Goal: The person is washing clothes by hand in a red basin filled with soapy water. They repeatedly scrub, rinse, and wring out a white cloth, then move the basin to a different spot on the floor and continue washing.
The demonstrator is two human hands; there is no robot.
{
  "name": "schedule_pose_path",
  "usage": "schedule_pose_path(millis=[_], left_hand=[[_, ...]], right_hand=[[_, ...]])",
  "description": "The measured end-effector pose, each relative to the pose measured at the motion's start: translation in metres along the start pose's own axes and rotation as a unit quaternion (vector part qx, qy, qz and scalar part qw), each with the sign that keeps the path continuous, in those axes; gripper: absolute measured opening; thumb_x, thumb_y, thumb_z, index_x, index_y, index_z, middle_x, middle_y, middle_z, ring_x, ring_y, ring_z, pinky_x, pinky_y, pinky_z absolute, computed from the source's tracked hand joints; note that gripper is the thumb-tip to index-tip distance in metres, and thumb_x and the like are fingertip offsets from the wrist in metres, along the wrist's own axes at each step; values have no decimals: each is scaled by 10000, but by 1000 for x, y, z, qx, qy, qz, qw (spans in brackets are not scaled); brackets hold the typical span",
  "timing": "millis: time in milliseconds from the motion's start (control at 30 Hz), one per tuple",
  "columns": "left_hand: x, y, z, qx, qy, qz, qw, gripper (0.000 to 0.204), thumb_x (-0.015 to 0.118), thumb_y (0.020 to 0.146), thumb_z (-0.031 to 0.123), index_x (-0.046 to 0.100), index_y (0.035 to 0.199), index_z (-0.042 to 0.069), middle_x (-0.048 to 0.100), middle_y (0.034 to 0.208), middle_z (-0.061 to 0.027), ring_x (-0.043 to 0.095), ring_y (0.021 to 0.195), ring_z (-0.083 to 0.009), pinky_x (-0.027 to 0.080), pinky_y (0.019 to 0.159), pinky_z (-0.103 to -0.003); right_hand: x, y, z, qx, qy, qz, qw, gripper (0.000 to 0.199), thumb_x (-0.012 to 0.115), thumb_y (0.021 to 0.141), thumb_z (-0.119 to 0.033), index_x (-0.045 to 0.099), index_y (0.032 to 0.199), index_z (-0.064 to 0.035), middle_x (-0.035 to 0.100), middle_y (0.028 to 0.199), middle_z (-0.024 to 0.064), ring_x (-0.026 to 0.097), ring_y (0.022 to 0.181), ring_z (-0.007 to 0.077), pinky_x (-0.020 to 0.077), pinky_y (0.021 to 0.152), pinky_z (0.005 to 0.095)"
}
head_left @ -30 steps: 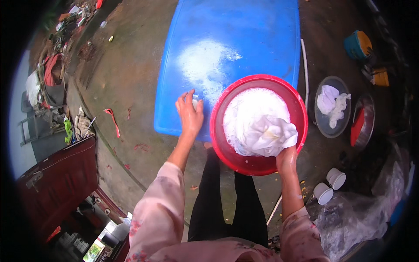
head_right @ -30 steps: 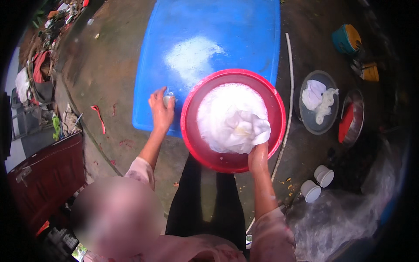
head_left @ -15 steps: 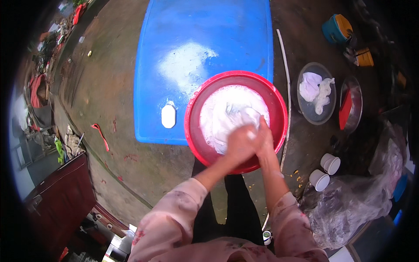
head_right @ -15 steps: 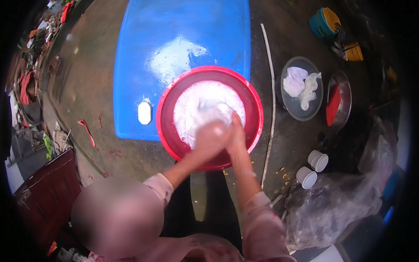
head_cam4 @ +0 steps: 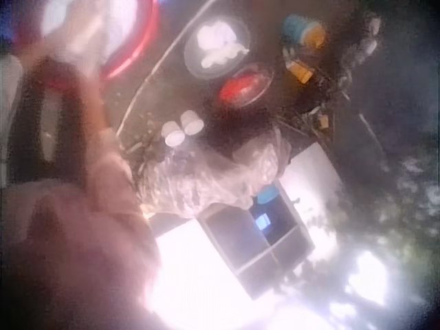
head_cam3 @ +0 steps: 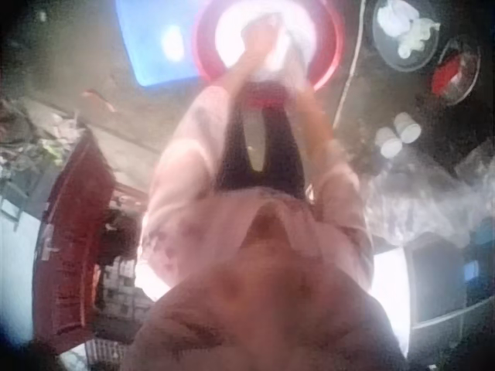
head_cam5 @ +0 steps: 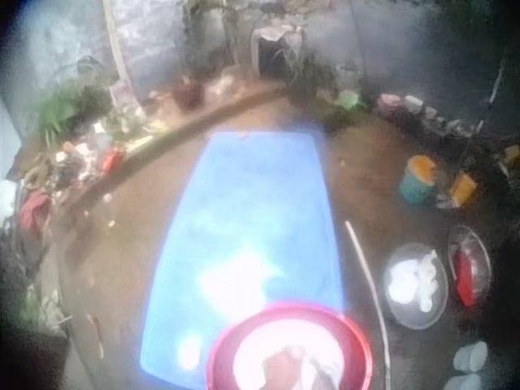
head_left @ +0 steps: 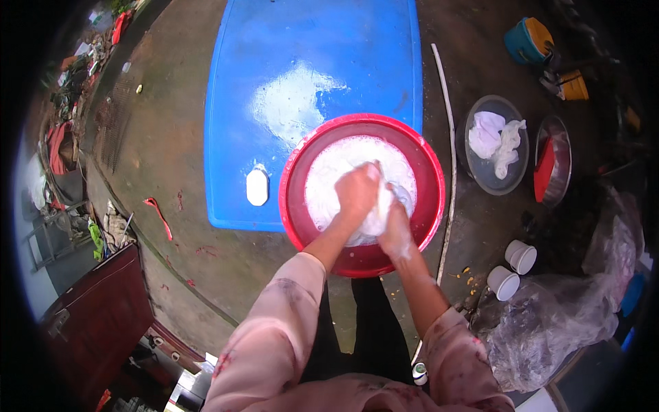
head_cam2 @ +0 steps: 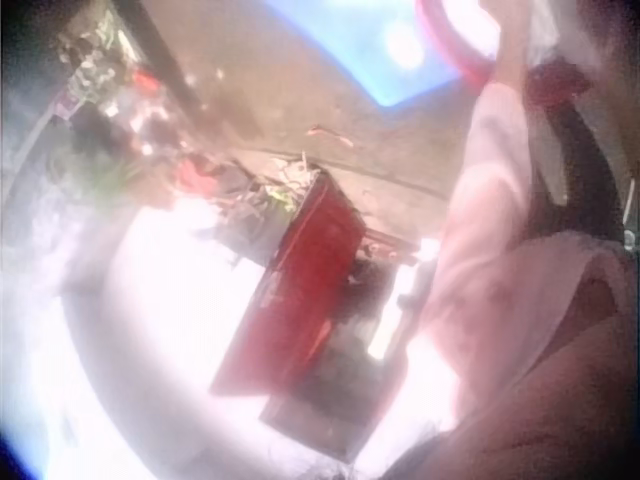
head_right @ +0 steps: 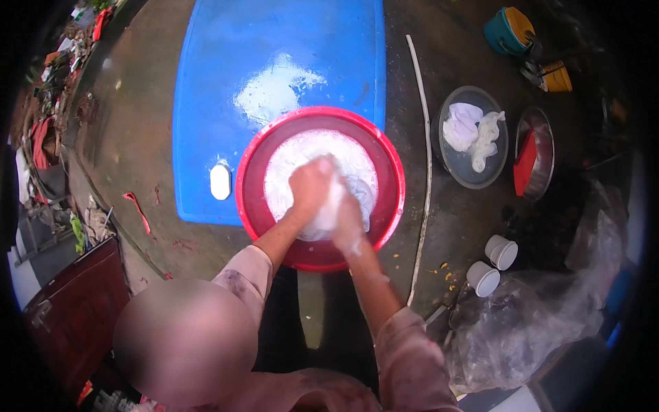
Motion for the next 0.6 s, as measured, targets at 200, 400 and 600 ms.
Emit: schedule_pose_path(millis=[200, 400, 600], left_hand=[[3, -39, 91, 281, 7, -65, 957, 216, 498, 924, 277, 658, 851, 152, 652, 748, -112, 650, 660, -287, 495, 572, -426], [-45, 63, -5, 2, -179, 55, 982, 364, 450, 976, 366, 636, 938, 56, 620, 893, -278, 602, 908, -391, 432, 832, -509], [-26, 33, 5, 172, 197, -29, 965, 298, 535, 921, 321, 641, 1138, 147, 561, 1147, -174, 538, 1032, -349, 404, 896, -479]], right_hand=[[-5, 4, -70, 25, 123, -73, 989, 427, 493, 973, -396, 575, 1191, -38, 637, 1095, 102, 613, 983, 208, 495, 881, 365], [5, 3, -101, -124, 17, -44, 991, 430, 375, 1034, -344, 454, 1328, -41, 535, 1300, 156, 548, 1179, 248, 452, 1005, 385], [-4, 19, -89, -304, -634, 109, 703, 492, 620, 839, -178, 500, 1308, -88, 498, 1241, 215, 570, 1055, 350, 449, 965, 408]])
Point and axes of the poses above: each hand's wrist, its own y-axis towards the middle knuckle, its own x-axis out of the palm, z = x × y, the point moved 5 cm from there along y, towards the middle knuckle
